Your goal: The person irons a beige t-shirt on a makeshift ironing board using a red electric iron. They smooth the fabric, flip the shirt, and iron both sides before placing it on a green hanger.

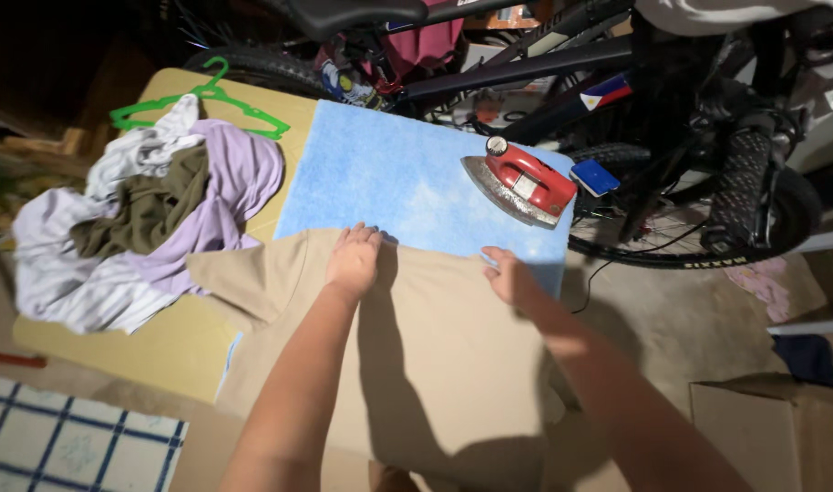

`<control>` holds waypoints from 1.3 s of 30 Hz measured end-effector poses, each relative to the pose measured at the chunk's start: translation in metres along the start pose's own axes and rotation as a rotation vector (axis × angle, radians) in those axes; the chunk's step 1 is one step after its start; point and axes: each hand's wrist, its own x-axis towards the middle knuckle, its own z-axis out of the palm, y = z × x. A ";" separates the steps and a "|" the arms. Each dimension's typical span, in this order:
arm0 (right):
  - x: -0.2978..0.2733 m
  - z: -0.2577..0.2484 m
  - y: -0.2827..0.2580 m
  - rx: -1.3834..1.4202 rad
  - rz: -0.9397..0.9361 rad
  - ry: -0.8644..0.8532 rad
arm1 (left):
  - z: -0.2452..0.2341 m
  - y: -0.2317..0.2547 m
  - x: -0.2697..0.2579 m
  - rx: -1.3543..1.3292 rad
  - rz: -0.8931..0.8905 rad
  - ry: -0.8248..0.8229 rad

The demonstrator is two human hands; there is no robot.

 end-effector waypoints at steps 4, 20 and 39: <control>0.010 0.017 0.002 -0.071 -0.030 0.036 | 0.000 -0.005 0.032 0.104 -0.024 -0.210; 0.009 -0.004 0.069 0.009 0.341 -0.239 | 0.035 -0.078 0.082 -0.784 -0.100 -0.545; 0.000 -0.046 -0.020 -0.435 0.265 0.066 | 0.005 -0.060 0.098 -0.273 0.167 -0.136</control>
